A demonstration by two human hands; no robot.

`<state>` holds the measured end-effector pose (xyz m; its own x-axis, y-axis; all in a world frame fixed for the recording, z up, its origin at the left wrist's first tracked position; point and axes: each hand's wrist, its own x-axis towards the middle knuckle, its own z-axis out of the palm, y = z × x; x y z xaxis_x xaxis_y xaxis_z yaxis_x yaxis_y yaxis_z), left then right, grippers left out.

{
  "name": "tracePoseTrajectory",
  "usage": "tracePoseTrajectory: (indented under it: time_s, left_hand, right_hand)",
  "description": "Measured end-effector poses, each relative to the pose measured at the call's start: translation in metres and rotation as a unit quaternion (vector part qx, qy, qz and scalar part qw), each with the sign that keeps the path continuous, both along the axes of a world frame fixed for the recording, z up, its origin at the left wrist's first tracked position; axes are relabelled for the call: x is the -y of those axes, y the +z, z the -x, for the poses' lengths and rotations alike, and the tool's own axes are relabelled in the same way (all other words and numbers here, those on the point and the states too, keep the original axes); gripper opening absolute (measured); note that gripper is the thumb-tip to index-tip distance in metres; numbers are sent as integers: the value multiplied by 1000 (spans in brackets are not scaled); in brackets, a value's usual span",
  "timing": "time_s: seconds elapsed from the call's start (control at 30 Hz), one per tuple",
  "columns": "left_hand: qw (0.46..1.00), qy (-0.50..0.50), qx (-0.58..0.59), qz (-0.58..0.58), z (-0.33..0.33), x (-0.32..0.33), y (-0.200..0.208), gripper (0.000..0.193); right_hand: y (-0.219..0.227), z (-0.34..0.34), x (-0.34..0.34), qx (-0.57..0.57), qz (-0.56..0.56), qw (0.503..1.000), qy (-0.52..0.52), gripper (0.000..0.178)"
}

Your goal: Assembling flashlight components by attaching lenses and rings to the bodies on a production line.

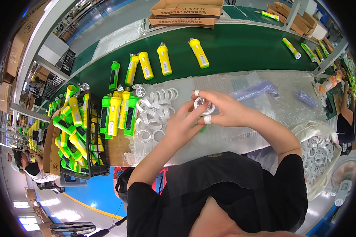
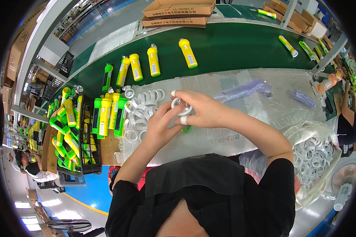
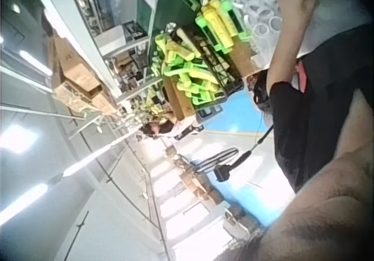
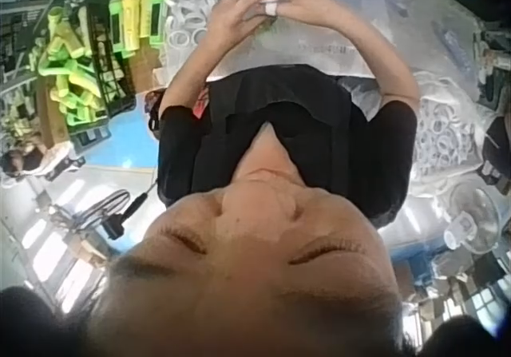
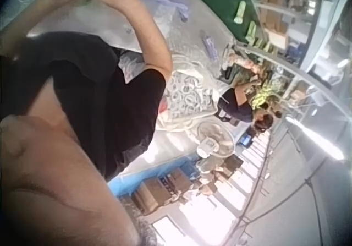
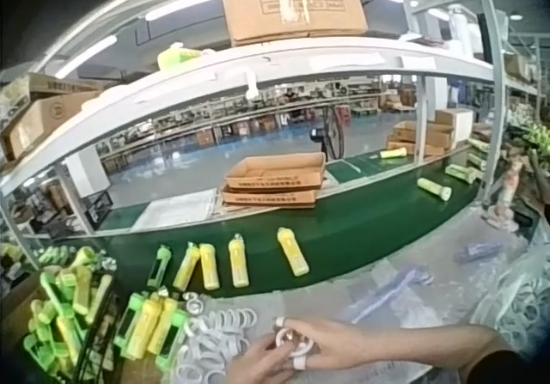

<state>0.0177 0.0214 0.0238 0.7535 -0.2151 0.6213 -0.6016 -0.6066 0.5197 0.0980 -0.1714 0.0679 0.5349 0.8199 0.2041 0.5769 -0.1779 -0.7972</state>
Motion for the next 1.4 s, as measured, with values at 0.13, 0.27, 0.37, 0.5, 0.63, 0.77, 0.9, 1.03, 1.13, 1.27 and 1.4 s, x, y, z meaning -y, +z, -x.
tracePoseTrajectory:
  time_s: [0.13, 0.27, 0.37, 0.5, 0.63, 0.77, 0.9, 1.03, 1.13, 1.27, 1.4]
  left_hand:
    - [1000, -4, -5, 17, 7, 1, 3, 53]
    - [1000, -12, -4, 26, 7, 2, 0, 52]
    - [1000, -9, -11, 13, 9, 1, -2, 53]
    - [999, 8, -23, 30, 3, -1, 0, 53]
    - [997, 1, -9, 71, -1, 2, -1, 53]
    - [998, 1, 8, 55, -2, -1, 4, 49]
    - [999, -5, 10, 49, -5, -1, 5, 47]
    - [999, -7, 3, 46, -7, -4, 8, 45]
    - [997, -14, -8, 74, -9, -8, 3, 43]
    - [997, -4, 2, 72, -8, -18, -2, 46]
    - [990, -4, -93, 102, -7, -20, -1, 47]
  right_hand:
    - [22, 2, 4, 59, 45, 996, 49, 66]
    - [34, -12, 7, 199, 91, 969, 118, 50]
    - [52, -5, -6, 234, 206, 949, 39, 39]
    - [63, 6, -22, 230, 325, 914, -80, 44]
    - [42, -16, -11, 316, 77, 946, 9, 51]
    - [58, -1, -20, 206, 277, 938, -18, 52]
    - [50, -8, -13, 196, 204, 959, -22, 49]
    - [29, -8, -13, 216, 154, 964, -6, 51]
    - [9, 0, -19, 237, 113, 959, -106, 54]
    - [-56, 21, -19, 55, -77, 971, -219, 77]
    - [-118, 57, -47, -63, -143, 954, -256, 67]
